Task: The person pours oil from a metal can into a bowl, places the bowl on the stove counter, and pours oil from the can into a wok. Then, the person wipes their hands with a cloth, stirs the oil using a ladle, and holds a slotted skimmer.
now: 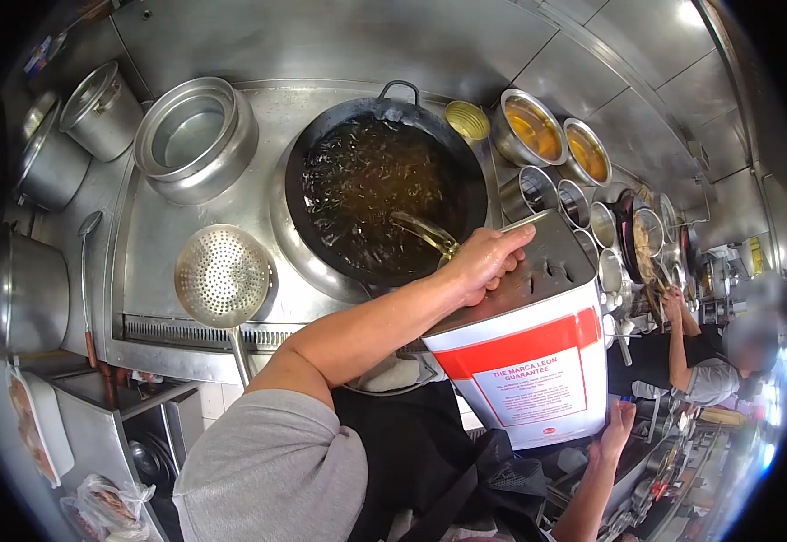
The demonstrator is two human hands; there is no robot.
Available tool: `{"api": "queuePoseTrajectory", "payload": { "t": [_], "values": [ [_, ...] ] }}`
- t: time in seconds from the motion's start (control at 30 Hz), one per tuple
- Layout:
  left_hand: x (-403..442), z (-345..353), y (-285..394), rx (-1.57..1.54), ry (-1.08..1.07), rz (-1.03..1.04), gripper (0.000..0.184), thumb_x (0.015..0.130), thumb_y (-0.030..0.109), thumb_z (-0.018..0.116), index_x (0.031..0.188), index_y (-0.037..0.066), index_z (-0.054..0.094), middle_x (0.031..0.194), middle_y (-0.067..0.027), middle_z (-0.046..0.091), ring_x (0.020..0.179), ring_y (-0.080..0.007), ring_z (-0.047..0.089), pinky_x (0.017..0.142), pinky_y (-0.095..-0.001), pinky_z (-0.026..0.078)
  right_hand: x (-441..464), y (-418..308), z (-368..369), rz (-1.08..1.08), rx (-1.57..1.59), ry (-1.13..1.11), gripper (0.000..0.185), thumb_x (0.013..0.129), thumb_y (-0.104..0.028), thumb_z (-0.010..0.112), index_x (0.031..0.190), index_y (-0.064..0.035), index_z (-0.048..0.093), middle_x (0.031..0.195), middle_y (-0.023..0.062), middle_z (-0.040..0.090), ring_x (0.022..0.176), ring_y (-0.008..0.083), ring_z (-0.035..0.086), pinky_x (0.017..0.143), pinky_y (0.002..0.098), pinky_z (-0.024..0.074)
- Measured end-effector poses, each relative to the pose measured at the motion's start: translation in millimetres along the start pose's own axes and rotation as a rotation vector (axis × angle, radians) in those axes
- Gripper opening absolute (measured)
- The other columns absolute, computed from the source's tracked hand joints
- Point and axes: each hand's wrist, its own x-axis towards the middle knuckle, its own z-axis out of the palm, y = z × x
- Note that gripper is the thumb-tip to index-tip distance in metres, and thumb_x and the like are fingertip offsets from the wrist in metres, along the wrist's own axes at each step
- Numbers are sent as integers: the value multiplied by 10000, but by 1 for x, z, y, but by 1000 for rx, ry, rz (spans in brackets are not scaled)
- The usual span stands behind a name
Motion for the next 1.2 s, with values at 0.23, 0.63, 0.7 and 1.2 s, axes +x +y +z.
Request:
{"api": "queuePoseTrajectory", "payload": {
  "t": [0.23, 0.63, 0.7, 1.2],
  "values": [
    [-1, 2, 10, 27, -2, -8, 497, 862, 473, 644, 844, -11, 532, 534, 99, 288, 425, -1, 186, 379, -207, 117, 3, 18, 6, -29, -42, 10, 98, 906, -112, 558, 884, -79, 468, 867, 10, 444, 804, 113, 430, 702, 281, 366],
    [-14, 54, 59, 304, -62, 32, 633, 806, 536, 669, 878, -85, 575, 560, 60, 333, 460, -39, 217, 402, -223, 140, -40, 13, 53, 169, 267, 28, 61, 927, -112, 530, 936, -104, 470, 751, 9, 520, 637, 94, 524, 489, 240, 423],
    [-18, 76, 65, 377, -109, 54, 713, 803, 548, 667, 922, -147, 559, 584, 34, 358, 482, -47, 241, 411, -222, 164, -47, 21, 52, 202, 332, 9, 30, 946, -124, 486, 933, -105, 468, 768, 17, 543, 655, 107, 554, 489, 246, 442],
    [-108, 255, 3, 899, -404, 122, 775, 792, 594, 664, 971, -150, 544, 746, -68, 447, 526, -43, 286, 403, -194, 213, -130, 124, 31, 362, 834, -88, 365, 965, -96, 369, 1328, -136, 382, 1264, 132, 531, 1127, 293, 562, 815, 475, 534]
  ]
}}
